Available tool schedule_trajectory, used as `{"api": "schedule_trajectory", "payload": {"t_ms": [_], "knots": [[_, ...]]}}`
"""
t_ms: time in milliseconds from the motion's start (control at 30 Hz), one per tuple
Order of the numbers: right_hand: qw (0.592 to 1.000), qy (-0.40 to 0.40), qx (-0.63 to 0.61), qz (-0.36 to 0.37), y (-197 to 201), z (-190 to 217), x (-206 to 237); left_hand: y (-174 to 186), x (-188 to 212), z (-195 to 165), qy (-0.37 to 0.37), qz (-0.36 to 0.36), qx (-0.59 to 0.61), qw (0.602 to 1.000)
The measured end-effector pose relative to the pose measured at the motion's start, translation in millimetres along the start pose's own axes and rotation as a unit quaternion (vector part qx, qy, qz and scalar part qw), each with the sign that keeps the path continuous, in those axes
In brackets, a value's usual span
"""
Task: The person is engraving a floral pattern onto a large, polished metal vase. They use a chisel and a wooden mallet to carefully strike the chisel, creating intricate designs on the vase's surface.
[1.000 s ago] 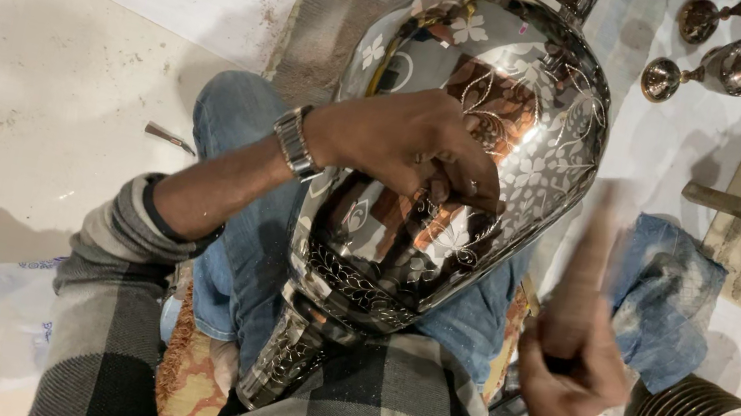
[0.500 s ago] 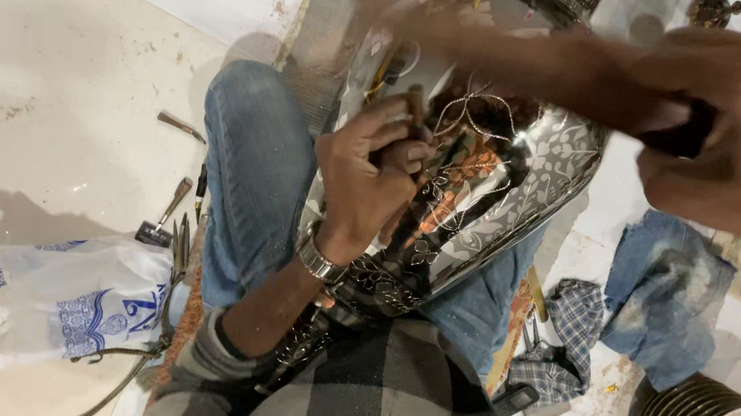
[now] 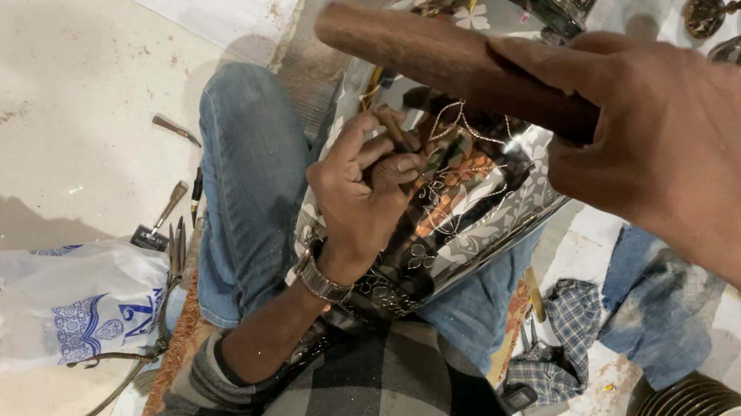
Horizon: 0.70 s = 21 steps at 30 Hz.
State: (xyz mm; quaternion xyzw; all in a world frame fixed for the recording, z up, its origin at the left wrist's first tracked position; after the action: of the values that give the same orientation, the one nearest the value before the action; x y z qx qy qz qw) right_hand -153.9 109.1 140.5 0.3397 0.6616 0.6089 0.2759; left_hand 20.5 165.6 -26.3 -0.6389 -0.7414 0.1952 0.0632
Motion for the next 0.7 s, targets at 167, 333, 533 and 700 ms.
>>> {"api": "schedule_trajectory", "payload": {"t_ms": [167, 333, 533, 700], "knots": [[0.996, -0.039, -0.078, 0.02, 26.5, 3.7, -15.0, -0.1, -0.2, -6.9, -0.043, -0.006, -0.033, 0.999], [0.986, 0.035, 0.117, 0.115, 43.1, 26.1, -34.6, 1.2, 1.4, -6.3, -0.04, -0.022, -0.04, 0.998], [0.953, 0.018, 0.195, 0.232, 47.6, 43.8, -48.6, 4.7, 3.2, -0.8, -0.03, -0.032, -0.013, 0.999], [0.929, 0.045, 0.26, 0.261, 39.2, 43.4, -51.5, 5.1, 5.2, 3.6, -0.023, -0.039, -0.016, 0.999]]}}
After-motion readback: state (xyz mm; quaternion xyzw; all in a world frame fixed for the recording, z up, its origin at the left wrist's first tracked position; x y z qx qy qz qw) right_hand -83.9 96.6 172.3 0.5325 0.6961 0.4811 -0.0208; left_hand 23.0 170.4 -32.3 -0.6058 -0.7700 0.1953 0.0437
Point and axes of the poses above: each hand's wrist, its own x-axis away from the middle knuckle, its own y-axis out of the back of the hand, z = x × y, the point moved 4 cm from there along -x, towards the middle knuckle, and after that the axes turned 10 degrees about x, right-handed, at the moved point
